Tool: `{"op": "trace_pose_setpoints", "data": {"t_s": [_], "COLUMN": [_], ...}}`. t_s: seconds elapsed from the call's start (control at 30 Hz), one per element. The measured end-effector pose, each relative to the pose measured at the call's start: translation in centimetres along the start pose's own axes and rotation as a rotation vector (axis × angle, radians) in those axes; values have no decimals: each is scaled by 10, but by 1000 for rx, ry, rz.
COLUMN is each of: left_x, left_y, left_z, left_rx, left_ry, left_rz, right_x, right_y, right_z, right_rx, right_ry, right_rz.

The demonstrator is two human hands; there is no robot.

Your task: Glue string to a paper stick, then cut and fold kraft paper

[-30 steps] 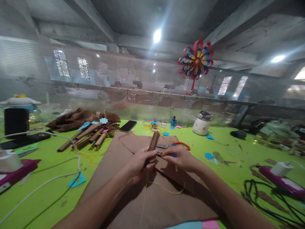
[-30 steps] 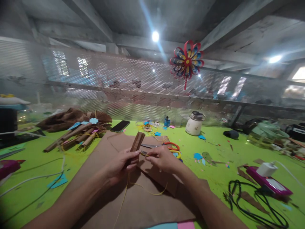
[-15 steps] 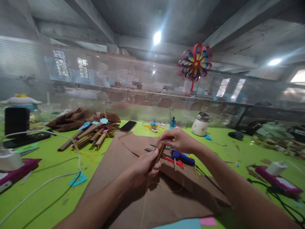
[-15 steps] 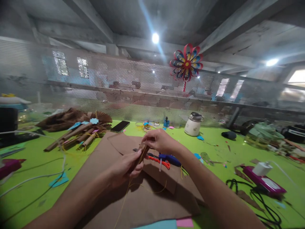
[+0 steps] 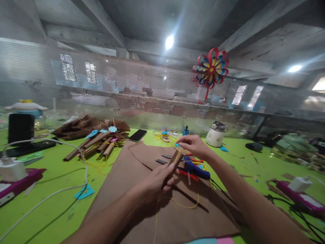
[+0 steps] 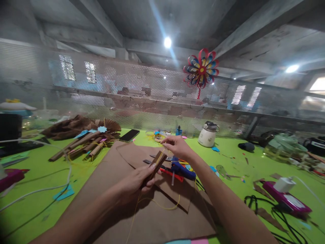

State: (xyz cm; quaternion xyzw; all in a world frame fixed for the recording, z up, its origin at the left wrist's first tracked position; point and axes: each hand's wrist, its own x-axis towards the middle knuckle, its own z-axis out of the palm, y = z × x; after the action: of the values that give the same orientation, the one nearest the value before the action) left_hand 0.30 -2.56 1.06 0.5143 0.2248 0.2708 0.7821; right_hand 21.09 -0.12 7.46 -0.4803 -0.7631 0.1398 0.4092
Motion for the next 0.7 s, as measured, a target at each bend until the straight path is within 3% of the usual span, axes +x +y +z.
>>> {"op": "trace_pose_setpoints", "data": {"t_s": [0.33, 0.5, 0.7], "left_x": [0, 3, 3], "left_y": [3, 5, 15], "left_z": [1, -1, -4], "left_rx": [-28, 18, -22], "left_ry": [-26, 90, 221], "left_rz": [30, 62, 245], "right_x": [-24, -31, -39], "right_y": [24, 23, 4], "right_z": [23, 38, 66], "right_rx": [9, -31, -91], "right_ry": [34, 102, 169], "right_rz": [43, 27, -7]}}
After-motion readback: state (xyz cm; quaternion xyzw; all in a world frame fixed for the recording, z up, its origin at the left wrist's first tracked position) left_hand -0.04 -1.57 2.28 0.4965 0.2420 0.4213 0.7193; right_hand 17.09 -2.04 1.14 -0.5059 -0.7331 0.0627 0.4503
